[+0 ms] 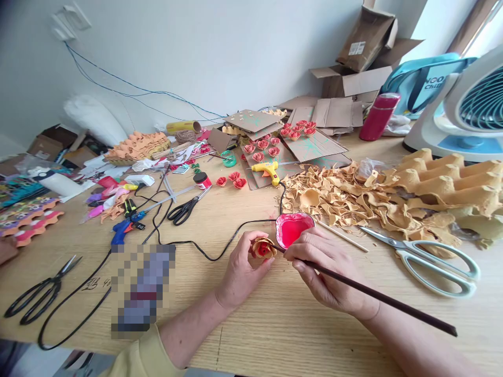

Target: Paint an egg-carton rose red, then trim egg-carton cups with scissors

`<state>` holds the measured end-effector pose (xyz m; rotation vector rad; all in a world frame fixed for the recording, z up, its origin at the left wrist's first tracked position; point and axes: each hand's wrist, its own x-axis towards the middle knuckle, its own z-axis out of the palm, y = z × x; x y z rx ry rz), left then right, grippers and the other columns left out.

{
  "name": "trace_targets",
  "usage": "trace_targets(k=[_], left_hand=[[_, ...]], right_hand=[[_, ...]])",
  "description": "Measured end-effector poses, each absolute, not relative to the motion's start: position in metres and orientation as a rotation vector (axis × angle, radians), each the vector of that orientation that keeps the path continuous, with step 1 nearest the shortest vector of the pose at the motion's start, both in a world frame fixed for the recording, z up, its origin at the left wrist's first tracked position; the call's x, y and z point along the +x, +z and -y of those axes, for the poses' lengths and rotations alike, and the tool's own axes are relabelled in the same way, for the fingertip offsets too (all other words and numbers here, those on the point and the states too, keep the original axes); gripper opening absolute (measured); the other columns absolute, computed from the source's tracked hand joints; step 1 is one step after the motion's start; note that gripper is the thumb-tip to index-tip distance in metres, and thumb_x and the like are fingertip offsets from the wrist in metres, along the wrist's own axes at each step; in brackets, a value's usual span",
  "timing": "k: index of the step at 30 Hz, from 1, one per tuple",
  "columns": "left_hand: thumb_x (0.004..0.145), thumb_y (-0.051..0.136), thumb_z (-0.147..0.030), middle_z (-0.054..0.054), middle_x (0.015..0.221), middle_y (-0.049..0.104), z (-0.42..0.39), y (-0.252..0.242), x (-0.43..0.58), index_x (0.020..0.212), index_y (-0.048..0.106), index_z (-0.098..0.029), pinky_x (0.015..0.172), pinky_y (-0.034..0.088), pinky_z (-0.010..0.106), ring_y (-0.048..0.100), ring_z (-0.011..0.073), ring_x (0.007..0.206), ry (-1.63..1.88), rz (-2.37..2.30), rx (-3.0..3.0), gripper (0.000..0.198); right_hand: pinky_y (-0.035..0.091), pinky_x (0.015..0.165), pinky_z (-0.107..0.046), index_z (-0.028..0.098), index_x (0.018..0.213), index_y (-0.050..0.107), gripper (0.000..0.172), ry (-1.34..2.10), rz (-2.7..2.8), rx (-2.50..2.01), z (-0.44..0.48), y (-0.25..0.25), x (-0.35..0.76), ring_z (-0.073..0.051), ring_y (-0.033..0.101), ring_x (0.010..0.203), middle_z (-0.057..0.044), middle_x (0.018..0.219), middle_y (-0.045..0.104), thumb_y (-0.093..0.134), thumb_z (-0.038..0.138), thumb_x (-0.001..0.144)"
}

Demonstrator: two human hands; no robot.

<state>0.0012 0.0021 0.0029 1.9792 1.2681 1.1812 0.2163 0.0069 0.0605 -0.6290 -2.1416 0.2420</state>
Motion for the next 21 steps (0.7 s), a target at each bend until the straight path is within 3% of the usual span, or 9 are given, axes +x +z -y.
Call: trace_targets(k=[21], left_hand=[[0.082,0.068,-0.008,0.005,0.112,0.063,-0.0019,0.0043,0.001,0.121,0.051,-0.023,0.089,0.053,0.033,0.063,0.0188,0.101,1.176,-1.266,1.982,0.045]], right_hand=[[0.051,0.079,-0.038,0.018,0.108,0.062,0.018,0.305,2.155,-0.536,-0.0056,0.0531,0.2223,-0.02,0.064,0.079,-0.007,0.086,0.068,0.048,0.017,0.097]])
